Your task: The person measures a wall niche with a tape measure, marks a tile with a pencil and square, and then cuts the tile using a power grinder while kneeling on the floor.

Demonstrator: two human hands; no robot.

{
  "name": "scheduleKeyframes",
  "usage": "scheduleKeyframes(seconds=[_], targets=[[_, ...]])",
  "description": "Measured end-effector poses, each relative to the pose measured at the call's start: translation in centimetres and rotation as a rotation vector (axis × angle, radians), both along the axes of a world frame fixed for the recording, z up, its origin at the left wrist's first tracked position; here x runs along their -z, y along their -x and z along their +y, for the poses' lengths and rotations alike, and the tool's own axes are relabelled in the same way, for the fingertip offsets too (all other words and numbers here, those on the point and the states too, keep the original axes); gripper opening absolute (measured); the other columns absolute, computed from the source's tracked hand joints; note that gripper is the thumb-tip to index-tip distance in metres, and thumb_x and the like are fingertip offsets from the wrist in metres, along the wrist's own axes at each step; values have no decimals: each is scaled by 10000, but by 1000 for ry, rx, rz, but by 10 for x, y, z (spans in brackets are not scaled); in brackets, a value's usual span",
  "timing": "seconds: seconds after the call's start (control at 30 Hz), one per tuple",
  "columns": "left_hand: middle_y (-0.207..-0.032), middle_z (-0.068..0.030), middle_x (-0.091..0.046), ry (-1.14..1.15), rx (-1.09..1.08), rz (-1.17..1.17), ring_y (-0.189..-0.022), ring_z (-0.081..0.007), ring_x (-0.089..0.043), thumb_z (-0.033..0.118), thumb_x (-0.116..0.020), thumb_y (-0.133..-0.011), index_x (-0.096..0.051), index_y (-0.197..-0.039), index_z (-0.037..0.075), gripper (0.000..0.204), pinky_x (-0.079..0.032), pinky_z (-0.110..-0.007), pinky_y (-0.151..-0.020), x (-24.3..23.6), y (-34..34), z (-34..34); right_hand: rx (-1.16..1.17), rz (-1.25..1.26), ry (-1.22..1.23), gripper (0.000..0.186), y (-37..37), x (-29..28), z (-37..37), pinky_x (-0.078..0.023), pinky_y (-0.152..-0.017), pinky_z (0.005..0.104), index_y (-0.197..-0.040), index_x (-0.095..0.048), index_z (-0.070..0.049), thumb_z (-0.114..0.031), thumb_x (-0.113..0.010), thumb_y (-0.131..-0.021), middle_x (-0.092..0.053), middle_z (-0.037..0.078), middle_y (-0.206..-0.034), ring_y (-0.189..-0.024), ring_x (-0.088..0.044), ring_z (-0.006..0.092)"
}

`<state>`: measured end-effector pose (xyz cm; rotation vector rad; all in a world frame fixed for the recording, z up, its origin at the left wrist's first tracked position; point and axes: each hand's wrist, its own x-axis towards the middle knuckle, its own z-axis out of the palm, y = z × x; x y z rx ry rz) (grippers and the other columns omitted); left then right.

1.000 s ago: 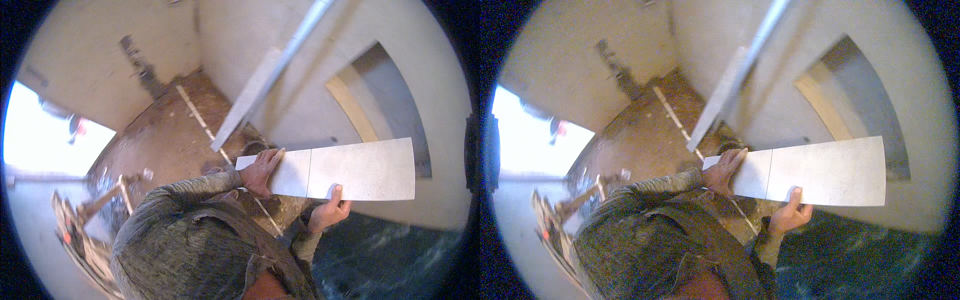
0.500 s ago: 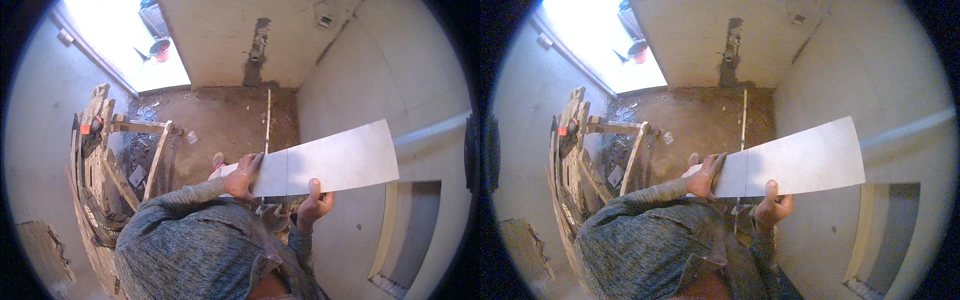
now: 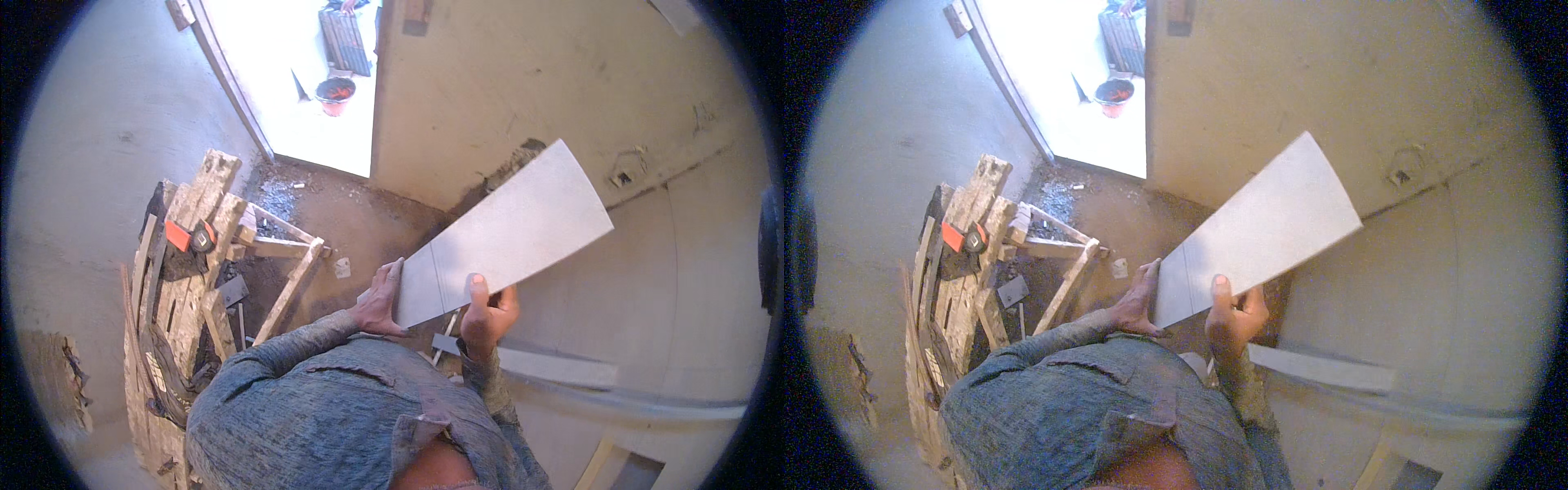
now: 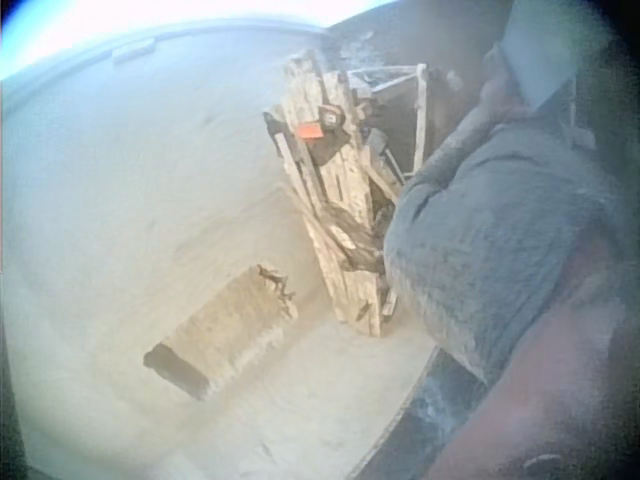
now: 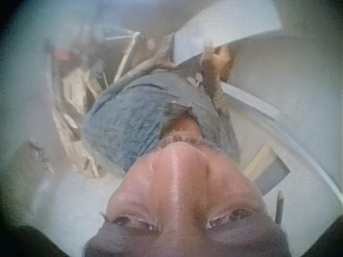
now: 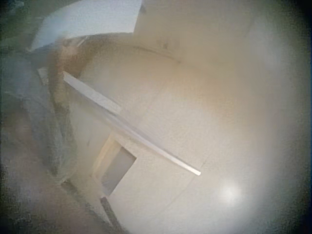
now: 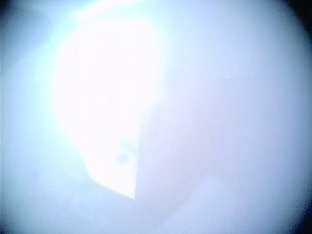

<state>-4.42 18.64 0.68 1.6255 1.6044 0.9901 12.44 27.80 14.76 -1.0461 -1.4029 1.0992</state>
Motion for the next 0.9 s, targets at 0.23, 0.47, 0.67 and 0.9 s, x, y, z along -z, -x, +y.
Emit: scheduleKeyframes(seconds=[0.23,0.47,0.67,0.9], targets=[[-1461,-309,-162,-38,-288,-10,-1392,-470,-171,621,-893,-453,38,-1486,-77,1556,-173,-508,-1176,5,89,22,-279,-256,-201,191,121,-7,59,-476,-728,277,-995,-649,23,-122,-652,-871,-672,62,-864,-793,-588,114],[-1433,-293,-187,-103,-498,40,-1375,-455,-198,600,-904,-455,50,-1475,-89,1557,-191,-514,-1162,16,154,66,-476,-193,-309,170,231,-9,112,-459,-563,255,-935,-634,10,-143,-675,-874,-639,40,-689,-602,-538,72],[-1391,-288,-225,-111,-763,-120,-1331,-453,-255,447,-944,-479,20,-1460,-101,1481,-232,-533,-1134,-8,213,116,-698,-177,-288,173,322,-8,174,-481,-580,268,-950,-626,23,-123,-676,-873,-653,69,-715,-649,-588,62],[-1377,-313,-242,-171,-963,123,-1277,-480,-299,345,-932,-517,-16,-1450,-98,1381,-278,-557,-1096,-36,285,168,-803,-93,-364,173,421,-34,226,-470,-546,265,-947,-627,25,-112,-683,-858,-647,51,-711,-617,-578,72]])
